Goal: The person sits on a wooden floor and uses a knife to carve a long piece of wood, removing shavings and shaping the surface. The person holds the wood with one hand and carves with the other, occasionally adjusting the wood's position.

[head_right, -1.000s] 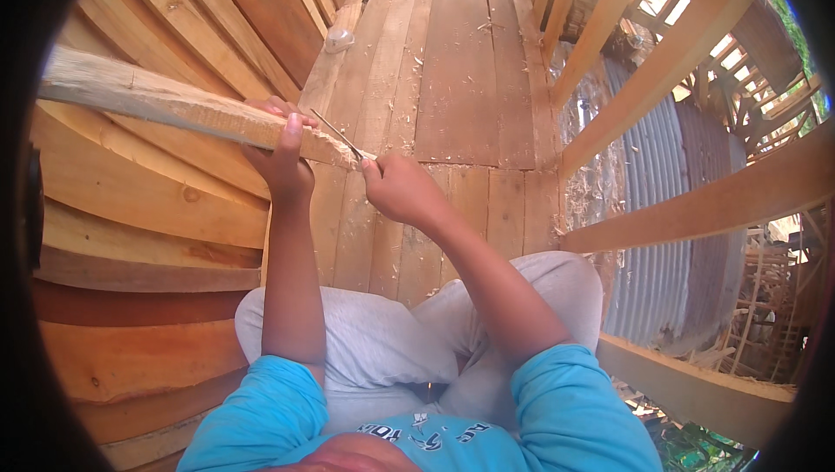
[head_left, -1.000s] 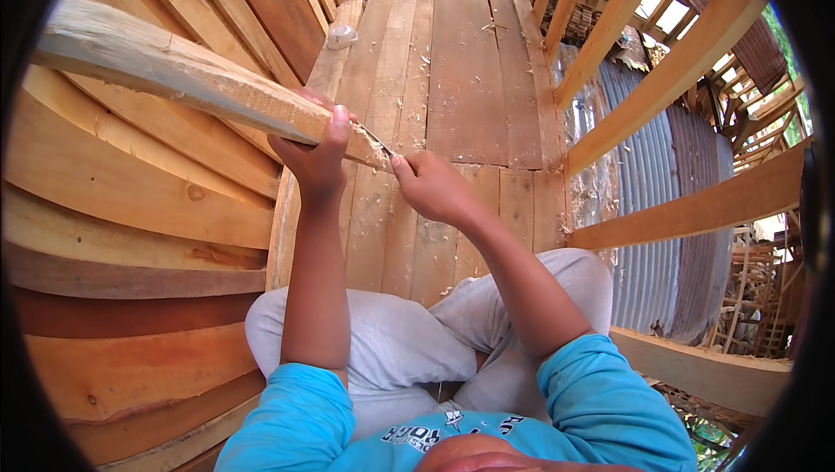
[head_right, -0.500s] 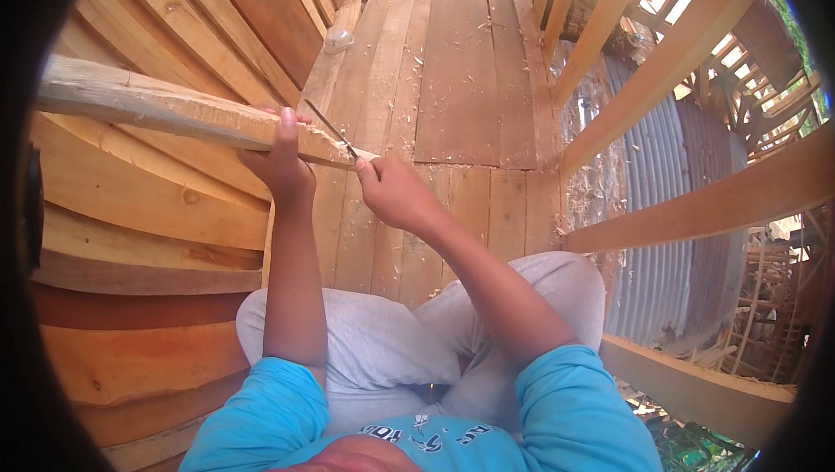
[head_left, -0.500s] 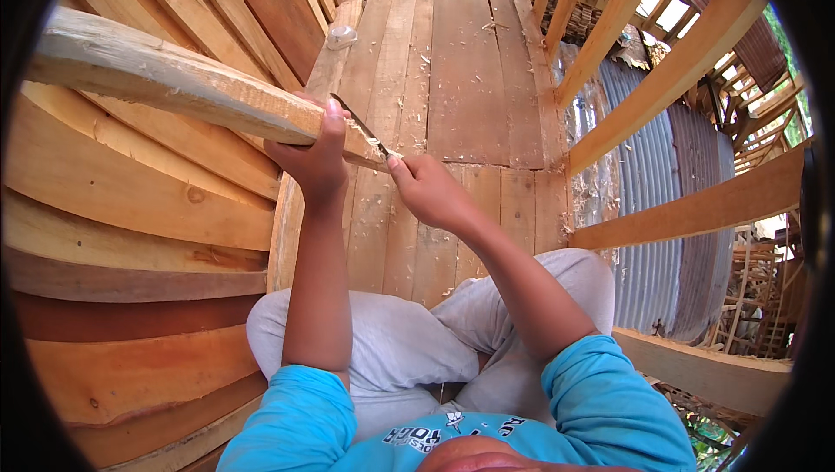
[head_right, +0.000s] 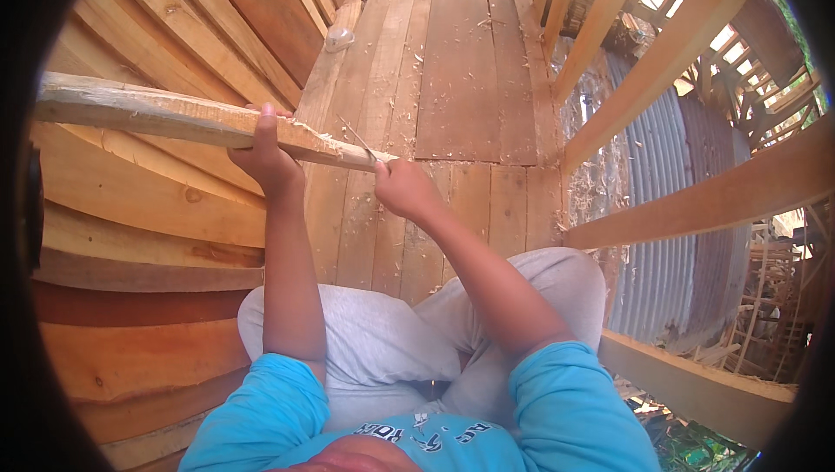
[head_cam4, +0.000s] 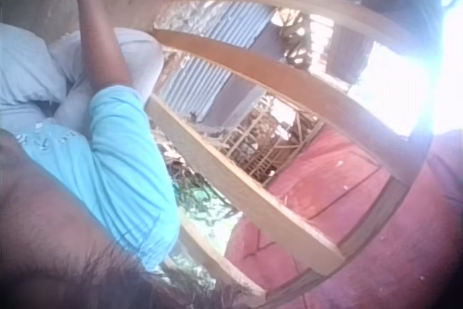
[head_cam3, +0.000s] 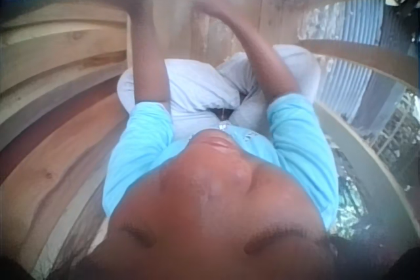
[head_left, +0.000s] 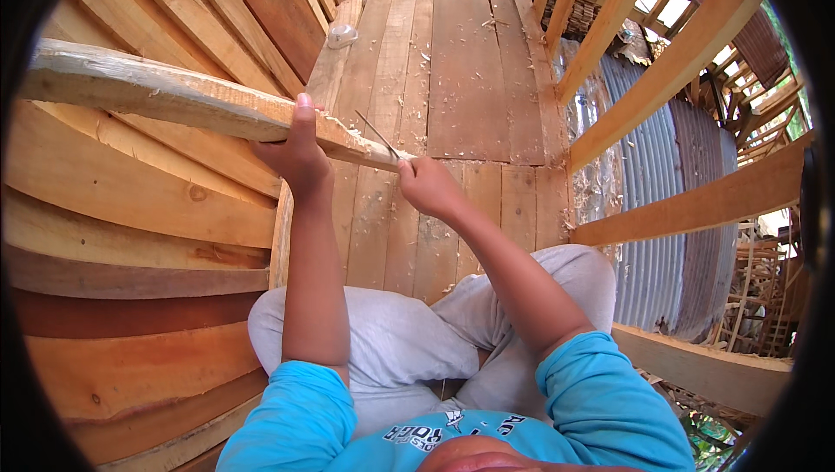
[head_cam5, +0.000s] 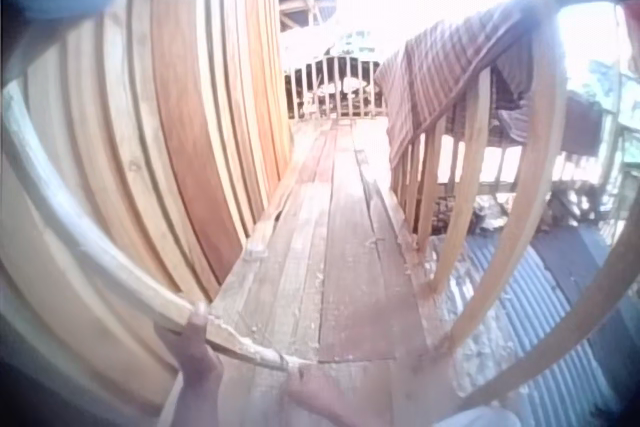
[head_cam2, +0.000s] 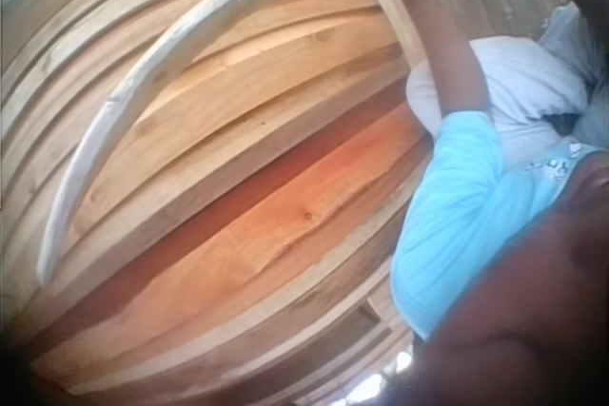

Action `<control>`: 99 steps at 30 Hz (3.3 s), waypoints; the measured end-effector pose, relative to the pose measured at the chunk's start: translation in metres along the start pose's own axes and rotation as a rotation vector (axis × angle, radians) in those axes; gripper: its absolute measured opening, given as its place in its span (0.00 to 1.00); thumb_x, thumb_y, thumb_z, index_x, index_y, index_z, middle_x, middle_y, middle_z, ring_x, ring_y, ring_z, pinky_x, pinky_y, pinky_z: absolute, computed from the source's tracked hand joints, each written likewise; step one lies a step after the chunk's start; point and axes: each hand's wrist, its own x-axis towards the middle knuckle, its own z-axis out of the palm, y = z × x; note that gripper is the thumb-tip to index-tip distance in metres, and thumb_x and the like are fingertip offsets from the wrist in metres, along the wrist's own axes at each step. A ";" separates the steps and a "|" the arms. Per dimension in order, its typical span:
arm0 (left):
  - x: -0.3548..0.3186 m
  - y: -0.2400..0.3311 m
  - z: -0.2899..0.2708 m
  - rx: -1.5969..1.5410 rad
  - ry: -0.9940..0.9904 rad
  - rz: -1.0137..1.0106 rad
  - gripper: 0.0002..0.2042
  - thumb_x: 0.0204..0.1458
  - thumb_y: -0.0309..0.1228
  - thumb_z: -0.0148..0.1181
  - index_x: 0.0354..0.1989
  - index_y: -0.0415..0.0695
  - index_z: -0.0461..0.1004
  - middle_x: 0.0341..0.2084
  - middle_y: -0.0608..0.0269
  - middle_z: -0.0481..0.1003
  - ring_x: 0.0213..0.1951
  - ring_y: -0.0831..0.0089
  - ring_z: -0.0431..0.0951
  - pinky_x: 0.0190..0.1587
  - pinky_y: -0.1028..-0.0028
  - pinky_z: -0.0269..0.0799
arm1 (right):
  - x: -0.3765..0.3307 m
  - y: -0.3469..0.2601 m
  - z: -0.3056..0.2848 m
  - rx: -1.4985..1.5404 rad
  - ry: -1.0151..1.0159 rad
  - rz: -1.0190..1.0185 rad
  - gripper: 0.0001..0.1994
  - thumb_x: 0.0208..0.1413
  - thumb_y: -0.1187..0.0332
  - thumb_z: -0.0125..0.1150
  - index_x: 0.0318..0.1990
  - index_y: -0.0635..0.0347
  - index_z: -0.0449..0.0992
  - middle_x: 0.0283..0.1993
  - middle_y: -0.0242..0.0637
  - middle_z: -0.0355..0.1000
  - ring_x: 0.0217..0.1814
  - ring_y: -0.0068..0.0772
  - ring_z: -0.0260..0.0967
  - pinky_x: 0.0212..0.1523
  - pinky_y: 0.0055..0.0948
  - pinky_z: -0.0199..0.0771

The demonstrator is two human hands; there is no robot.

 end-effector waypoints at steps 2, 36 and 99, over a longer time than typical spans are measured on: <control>0.002 0.001 0.002 0.010 -0.001 0.000 0.09 0.50 0.29 0.62 0.34 0.38 0.70 0.25 0.61 0.72 0.31 0.71 0.76 0.39 0.69 0.73 | 0.013 0.032 0.006 0.039 0.014 0.093 0.24 0.67 0.57 0.44 0.37 0.73 0.78 0.37 0.61 0.77 0.44 0.60 0.77 0.48 0.50 0.73; -0.007 0.002 0.000 0.115 0.104 -0.054 0.20 0.49 0.29 0.67 0.46 0.29 0.69 0.38 0.52 0.75 0.38 0.70 0.77 0.44 0.70 0.76 | -0.023 -0.042 -0.003 0.102 0.003 -0.066 0.26 0.68 0.55 0.43 0.38 0.74 0.78 0.38 0.66 0.76 0.45 0.64 0.76 0.48 0.52 0.73; -0.016 0.010 0.034 0.196 0.282 0.120 0.24 0.55 0.29 0.66 0.56 0.31 0.65 0.47 0.55 0.73 0.46 0.69 0.76 0.48 0.72 0.77 | 0.007 0.013 0.037 0.120 0.102 -0.058 0.20 0.68 0.62 0.41 0.41 0.74 0.73 0.39 0.65 0.75 0.43 0.67 0.73 0.48 0.54 0.72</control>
